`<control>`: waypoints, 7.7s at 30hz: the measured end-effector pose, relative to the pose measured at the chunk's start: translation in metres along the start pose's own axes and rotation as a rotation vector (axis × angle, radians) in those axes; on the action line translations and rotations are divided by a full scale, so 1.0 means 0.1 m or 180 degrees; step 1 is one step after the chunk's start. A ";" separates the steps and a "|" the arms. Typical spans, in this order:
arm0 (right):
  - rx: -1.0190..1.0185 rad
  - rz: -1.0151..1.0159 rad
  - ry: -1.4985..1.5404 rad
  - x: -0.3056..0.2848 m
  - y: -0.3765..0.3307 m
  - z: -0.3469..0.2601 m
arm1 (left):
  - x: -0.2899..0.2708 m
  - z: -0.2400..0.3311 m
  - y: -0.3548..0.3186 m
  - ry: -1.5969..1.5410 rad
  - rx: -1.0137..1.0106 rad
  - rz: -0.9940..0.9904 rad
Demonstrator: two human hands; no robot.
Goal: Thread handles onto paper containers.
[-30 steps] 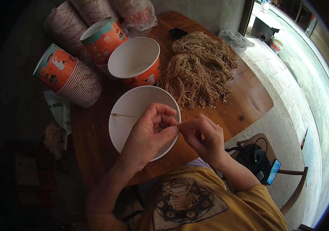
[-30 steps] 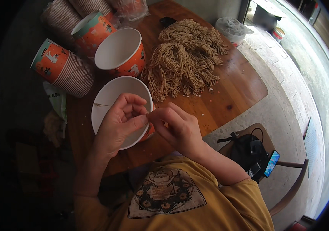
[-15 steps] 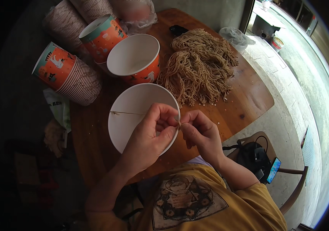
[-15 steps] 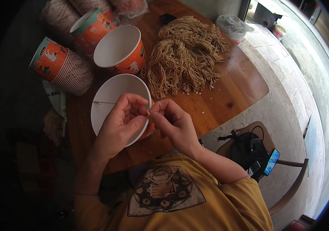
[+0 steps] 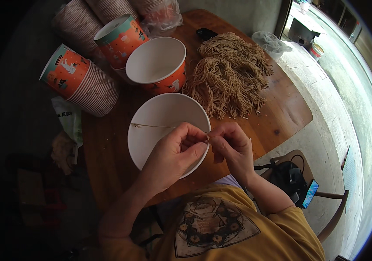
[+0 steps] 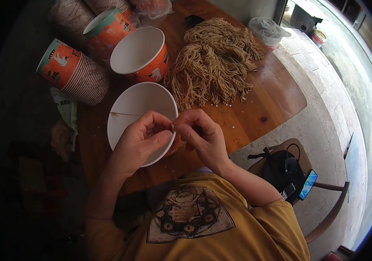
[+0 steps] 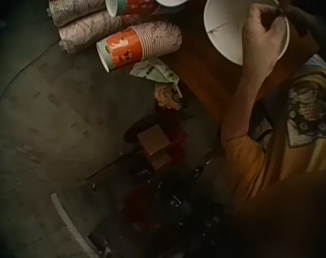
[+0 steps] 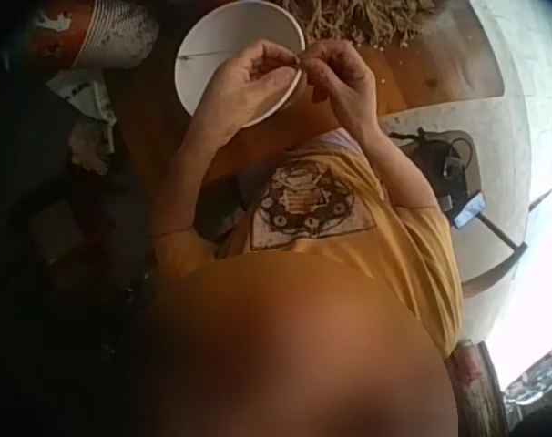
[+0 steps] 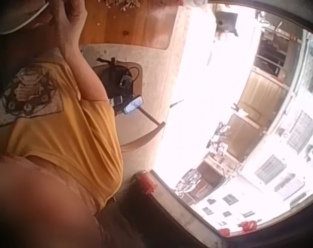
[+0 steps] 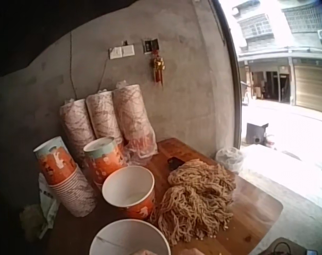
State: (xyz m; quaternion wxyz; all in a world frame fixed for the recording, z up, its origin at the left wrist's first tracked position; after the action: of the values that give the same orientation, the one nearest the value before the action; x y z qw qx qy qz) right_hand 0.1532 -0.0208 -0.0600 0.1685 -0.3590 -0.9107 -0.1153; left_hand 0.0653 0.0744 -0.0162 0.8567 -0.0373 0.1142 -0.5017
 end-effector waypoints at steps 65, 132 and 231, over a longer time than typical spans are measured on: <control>-0.0214 -0.0198 0.0399 -0.05 0.00 0.06 | 0.05 0.12 0.02 0.0659 0.0727 0.0236; -0.0374 -0.0219 0.0569 -0.02 -0.10 0.13 | 0.19 0.44 -0.13 0.2419 0.2232 0.0745; -0.2445 -0.1093 -0.1432 3.32 2.41 -1.06 | -4.16 1.35 0.44 -0.1693 0.2507 0.2057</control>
State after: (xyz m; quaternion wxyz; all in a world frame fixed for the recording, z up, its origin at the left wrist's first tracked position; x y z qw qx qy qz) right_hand 0.1161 0.3203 0.1882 -0.1992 -0.2557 -0.8622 -0.3892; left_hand -0.0619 0.4508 0.1730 0.9150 0.1965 -0.2952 -0.1924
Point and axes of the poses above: each hand's wrist, its own y-axis towards the middle knuckle, its own x-axis out of the palm, z = x × y, the point moved 7 cm from there along y, towards the middle knuckle, and after that the axes turned 8 degrees about z, right-handed, at the moved point
